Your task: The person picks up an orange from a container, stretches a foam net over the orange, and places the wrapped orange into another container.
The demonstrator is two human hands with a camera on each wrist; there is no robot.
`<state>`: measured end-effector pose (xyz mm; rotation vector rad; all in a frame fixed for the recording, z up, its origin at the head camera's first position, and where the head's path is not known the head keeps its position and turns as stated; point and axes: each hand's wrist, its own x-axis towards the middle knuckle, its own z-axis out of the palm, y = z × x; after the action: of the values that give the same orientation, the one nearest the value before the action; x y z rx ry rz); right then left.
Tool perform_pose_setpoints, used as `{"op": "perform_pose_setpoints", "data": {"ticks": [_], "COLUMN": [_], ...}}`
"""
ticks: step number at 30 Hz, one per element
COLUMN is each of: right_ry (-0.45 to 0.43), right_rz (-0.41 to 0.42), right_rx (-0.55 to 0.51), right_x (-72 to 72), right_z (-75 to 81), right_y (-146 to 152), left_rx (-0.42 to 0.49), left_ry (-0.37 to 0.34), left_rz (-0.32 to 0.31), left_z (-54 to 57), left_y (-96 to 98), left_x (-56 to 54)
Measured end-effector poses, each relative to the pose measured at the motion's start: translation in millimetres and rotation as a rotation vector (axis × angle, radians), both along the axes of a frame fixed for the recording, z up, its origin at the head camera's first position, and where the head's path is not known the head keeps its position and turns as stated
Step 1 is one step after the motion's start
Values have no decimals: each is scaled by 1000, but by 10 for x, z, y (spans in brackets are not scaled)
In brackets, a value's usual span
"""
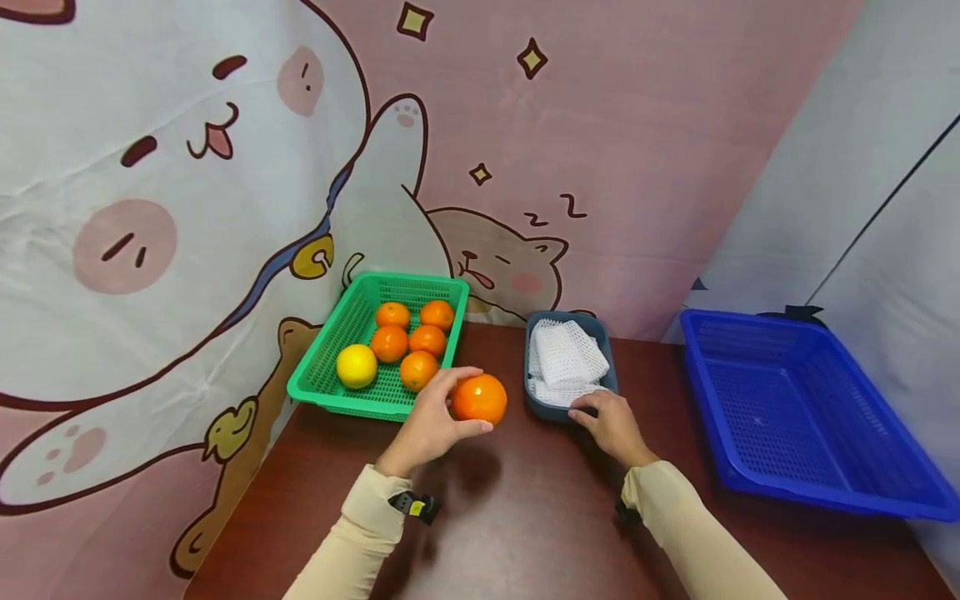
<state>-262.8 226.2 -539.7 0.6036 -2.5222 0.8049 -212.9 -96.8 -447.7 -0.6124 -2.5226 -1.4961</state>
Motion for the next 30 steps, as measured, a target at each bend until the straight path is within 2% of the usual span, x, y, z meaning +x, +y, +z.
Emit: {"op": "perform_pose_setpoints", "data": {"ticks": [3, 8, 12, 15, 18, 23, 30], "right_ry": [-3, -1, -32, -53, -50, -38, -71], "right_rz": [2, 8, 2, -7, -13, -21, -28], "right_rx": [2, 4, 11, 13, 11, 10, 13], "right_x": [-11, -16, -10, -3, 4, 11, 11], "right_z": [1, 9, 23, 35, 39, 19, 25], "right_y": [-3, -18, -29, -32, -31, -8, -7], "left_rx": [-33, -111, -174, -204, -225, -251, -288], "left_ry": [-2, -5, -44, -69, -52, -23, -36], "left_rz": [-49, -81, -108, -131, -150, -170, -168], "left_z": [-159, -439, -617, -700, -773, -851, -924], "left_y": [153, 348, 467, 531, 572, 617, 636], "left_x": [25, 49, 91, 129, 147, 157, 170]}}
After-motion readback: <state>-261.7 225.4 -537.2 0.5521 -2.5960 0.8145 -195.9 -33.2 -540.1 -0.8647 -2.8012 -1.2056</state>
